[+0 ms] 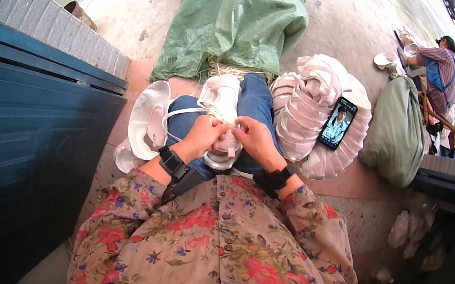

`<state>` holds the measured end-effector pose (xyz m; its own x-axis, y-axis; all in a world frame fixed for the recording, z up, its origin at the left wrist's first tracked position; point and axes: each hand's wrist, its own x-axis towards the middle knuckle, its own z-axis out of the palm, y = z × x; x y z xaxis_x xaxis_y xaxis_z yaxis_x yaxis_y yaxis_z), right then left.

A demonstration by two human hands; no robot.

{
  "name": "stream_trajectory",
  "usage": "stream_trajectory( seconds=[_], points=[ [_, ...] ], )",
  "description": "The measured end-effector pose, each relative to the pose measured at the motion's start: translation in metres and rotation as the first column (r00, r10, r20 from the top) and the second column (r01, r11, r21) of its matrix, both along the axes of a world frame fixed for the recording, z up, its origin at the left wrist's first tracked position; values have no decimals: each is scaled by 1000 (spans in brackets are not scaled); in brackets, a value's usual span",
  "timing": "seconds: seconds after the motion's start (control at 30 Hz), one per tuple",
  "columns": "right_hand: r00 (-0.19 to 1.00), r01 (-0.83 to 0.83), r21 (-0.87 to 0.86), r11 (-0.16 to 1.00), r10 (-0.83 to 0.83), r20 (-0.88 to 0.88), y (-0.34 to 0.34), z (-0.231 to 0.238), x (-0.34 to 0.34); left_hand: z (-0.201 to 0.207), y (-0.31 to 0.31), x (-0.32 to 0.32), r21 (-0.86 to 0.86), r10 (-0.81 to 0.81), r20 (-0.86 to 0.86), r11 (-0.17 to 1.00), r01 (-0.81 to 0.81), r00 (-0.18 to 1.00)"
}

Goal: Lacing a white sneaker while sitting at a workstation area.

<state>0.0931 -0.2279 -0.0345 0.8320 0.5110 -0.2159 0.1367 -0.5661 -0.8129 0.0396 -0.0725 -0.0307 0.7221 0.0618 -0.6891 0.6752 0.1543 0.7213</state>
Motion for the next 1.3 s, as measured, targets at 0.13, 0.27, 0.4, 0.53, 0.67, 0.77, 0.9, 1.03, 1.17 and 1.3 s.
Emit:
stream_trajectory(
  seconds=[0.13, 0.27, 0.4, 0.53, 0.67, 0.77, 0.9, 1.03, 1.17, 1.3],
  points=[
    [999, -38, 48, 998, 38, 8, 1, -14, 6, 3, 0, 2, -5, -25, -17, 1000, 25, 1000],
    [983, 155, 123, 980, -141, -115, 3, -21, 11, -2, -2, 3, 61, -73, 19, 996, 72, 997],
    [992, 125, 79, 989, -124, -24, 1, -26, 12, -1, -6, 6, 74, -83, 23, 994, 81, 996],
    [977, 70, 100, 993, -88, 192, 10, -23, -5, 8, -1, 1, -5, -18, -47, 1000, 18, 999],
    [992, 114, 67, 991, -117, 37, 10, -21, -9, 4, -4, 3, 18, -3, -36, 1000, 4, 999],
    [989, 148, 43, 988, -147, -29, 12, -13, -5, 1, -1, 3, 7, -19, -41, 1000, 19, 999],
    [980, 160, -17, 987, -157, 120, 15, -14, -8, -4, -5, 3, 1, 27, -45, 1000, -27, 999],
    [972, 215, -20, 976, -212, 100, 18, -16, -9, -3, -4, 6, -35, 49, -75, 998, -51, 996],
    [972, 235, 31, 971, -235, -11, 19, -22, -5, -13, 2, 2, -178, 86, -87, 979, -100, 992],
    [944, 286, 158, 945, -249, -217, 17, -29, -3, -16, 7, 0, -275, 50, -82, 959, -71, 995]
  ],
)
